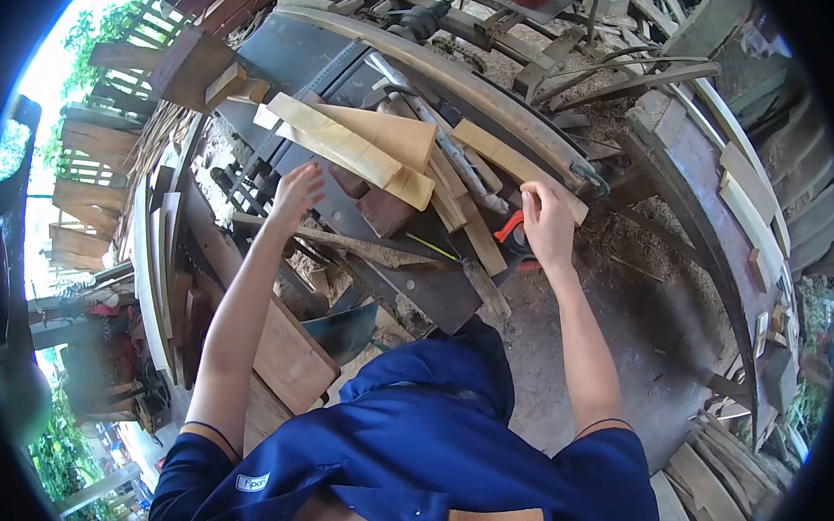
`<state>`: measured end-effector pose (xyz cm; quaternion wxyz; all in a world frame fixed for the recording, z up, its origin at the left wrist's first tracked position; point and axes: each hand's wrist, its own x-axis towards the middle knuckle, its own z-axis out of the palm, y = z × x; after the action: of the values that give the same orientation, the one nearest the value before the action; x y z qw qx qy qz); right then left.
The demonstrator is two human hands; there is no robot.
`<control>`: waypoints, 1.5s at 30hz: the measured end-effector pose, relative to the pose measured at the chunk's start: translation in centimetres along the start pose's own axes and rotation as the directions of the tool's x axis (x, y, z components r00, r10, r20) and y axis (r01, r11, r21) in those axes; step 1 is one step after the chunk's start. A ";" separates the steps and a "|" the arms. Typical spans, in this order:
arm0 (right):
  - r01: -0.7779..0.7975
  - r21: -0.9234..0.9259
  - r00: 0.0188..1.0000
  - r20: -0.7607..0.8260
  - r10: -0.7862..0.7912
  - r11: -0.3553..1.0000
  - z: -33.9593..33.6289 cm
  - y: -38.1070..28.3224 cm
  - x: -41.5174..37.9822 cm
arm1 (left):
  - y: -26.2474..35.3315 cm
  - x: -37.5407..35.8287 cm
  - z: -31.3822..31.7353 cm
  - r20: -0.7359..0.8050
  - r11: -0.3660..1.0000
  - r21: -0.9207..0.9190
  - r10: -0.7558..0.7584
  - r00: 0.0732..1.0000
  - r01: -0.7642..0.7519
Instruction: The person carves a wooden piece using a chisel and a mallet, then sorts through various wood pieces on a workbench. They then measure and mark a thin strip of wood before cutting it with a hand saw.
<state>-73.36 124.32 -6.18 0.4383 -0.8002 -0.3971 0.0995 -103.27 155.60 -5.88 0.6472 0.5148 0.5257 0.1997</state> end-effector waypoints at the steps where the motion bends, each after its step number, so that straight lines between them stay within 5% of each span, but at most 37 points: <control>1: -0.021 -0.034 1.000 -0.022 0.020 0.999 -0.3 -0.2 -0.8 | -1.2 -1.2 0.0 0.001 1.000 -0.002 0.000 1.000 0.000; 3: 0.028 -0.090 0.999 -0.040 -0.032 0.996 -0.6 -1.3 -1.7 | -3.6 -3.4 0.4 -0.227 0.981 0.025 0.193 0.954 -0.193; 5: 0.112 -0.196 0.993 0.000 -0.115 0.974 -0.4 -2.6 -2.5 | -8.8 -4.2 0.2 -0.432 0.984 0.073 0.176 0.884 -0.160; 6: 0.201 -0.205 0.979 0.012 -0.203 0.958 0.0 -3.1 -3.0 | -8.9 -6.2 1.7 -0.472 0.999 -0.041 -0.021 0.881 0.001; 8: 0.317 -0.218 0.948 0.103 -0.302 0.923 0.8 -4.0 -4.0 | -9.9 -7.9 4.1 -0.536 0.991 -0.103 -0.126 0.835 0.083; 10: 0.332 -0.256 0.942 0.127 -0.309 0.908 1.7 -3.9 -4.5 | -9.6 -8.1 6.2 -0.642 0.994 0.076 -0.006 0.767 0.072; 12: 0.319 -0.250 0.947 0.107 -0.302 0.914 2.0 -3.6 -4.1 | -9.5 -8.0 7.9 -0.674 0.987 0.082 -0.045 0.737 0.136; 14: 0.262 -0.269 0.964 0.027 -0.264 0.927 2.0 -3.5 -3.2 | -8.7 -7.1 8.8 -0.780 0.963 -0.071 -0.217 0.587 0.261; 20: 0.346 -0.300 0.937 0.067 -0.342 0.889 1.4 -4.5 -3.8 | -10.8 -6.3 7.2 -0.760 0.992 -0.128 -0.112 0.640 0.022; 22: 0.432 -0.353 0.895 0.281 -0.346 0.830 1.3 -5.5 -5.6 | -9.0 -7.7 5.8 -0.647 0.969 -0.235 -0.099 0.756 -0.074; 24: 0.432 -0.331 0.888 0.320 -0.331 0.839 2.3 -5.8 -7.2 | -5.8 -10.4 5.0 -0.589 0.951 -0.291 -0.093 0.803 -0.103; 26: 0.531 -0.377 0.837 0.373 -0.401 0.759 4.9 -4.7 -8.5 | -4.3 -11.6 4.1 -0.594 0.963 -0.216 0.002 0.804 -0.162; 28: 0.487 -0.281 0.858 0.330 -0.393 0.827 6.1 -4.9 -8.3 | -3.4 -12.9 3.2 -0.502 0.973 -0.134 0.099 0.859 -0.190; 29: 0.485 -0.282 0.860 0.325 -0.393 0.828 6.0 -4.9 -7.7 | -3.2 -13.3 3.0 -0.494 0.982 -0.052 0.133 0.859 -0.182; 31: 0.135 -0.082 0.914 0.395 -0.092 0.987 4.8 -6.2 -5.9 | -3.2 -13.3 2.4 -0.429 0.985 -0.070 0.113 0.896 -0.157; 35: 0.210 -0.209 0.978 0.029 -0.208 0.955 2.2 -3.8 1.3 | -4.1 -13.1 1.8 -0.301 0.996 -0.082 0.008 0.953 -0.034; 38: 0.245 -0.550 0.966 0.212 -0.150 0.798 2.1 1.4 4.4 | -5.0 -12.3 1.6 -0.267 0.999 -0.037 -0.034 0.963 0.025; 45: 0.222 -0.504 0.973 0.167 -0.158 0.835 1.0 -1.7 5.8 | -5.6 -12.1 1.1 -0.231 0.998 -0.056 -0.040 0.972 0.028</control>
<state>-70.92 129.61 -4.38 0.1894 -0.8378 -0.5120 -0.0083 -108.30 143.25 -5.15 0.5979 0.4616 0.6011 0.2610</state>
